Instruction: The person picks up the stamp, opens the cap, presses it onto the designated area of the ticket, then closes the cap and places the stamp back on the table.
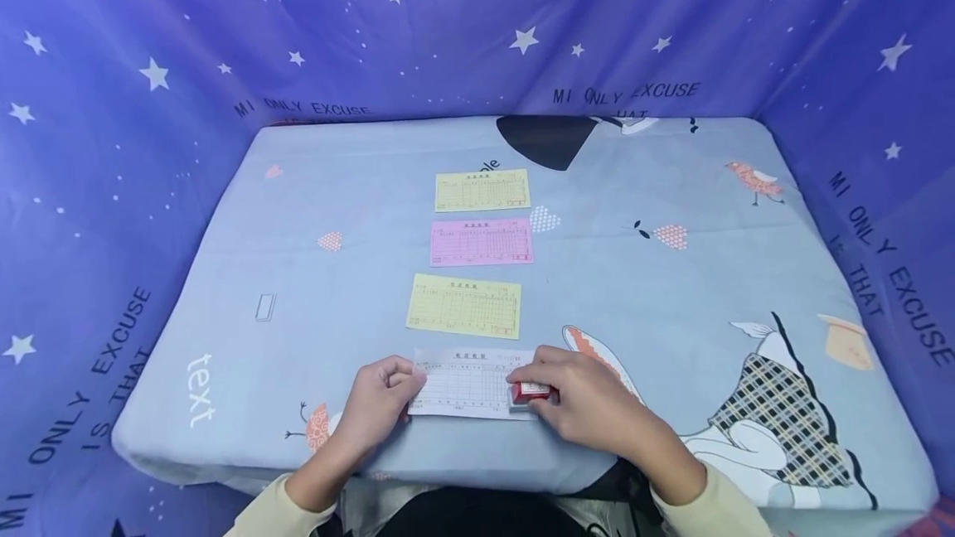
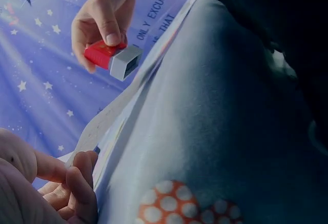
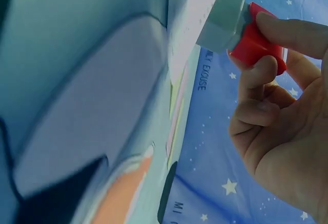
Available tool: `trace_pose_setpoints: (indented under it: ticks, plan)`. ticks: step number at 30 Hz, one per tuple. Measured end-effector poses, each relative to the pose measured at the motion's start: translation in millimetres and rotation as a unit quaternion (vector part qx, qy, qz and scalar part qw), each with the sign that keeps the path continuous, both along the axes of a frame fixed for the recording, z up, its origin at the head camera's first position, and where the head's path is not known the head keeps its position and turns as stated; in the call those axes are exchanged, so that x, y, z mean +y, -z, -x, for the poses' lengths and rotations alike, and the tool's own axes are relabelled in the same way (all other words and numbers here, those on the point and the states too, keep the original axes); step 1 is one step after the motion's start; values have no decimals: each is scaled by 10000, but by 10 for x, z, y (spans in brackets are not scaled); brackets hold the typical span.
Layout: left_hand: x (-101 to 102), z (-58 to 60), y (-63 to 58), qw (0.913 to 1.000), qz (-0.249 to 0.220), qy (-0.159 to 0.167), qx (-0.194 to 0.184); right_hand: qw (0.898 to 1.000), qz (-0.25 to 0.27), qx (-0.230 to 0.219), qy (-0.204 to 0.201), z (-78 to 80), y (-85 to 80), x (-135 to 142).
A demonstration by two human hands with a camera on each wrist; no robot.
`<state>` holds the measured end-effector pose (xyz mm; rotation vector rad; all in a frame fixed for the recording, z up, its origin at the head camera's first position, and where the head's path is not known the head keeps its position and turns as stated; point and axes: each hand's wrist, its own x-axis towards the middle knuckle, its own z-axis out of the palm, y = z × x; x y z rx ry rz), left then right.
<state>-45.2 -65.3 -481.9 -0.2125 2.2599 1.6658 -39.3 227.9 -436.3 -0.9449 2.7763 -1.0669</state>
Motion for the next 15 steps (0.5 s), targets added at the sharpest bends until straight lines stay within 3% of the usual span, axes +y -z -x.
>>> trace_pose_setpoints:
  ticks: [8,15]
  plan:
    - [15,-28,61,9965,657,103,508,9954,-715,632,-35,-70,37,-75]
    - [34,-38,59,9955,779,77,540,9955,-780,505,-187,-92,91,-109]
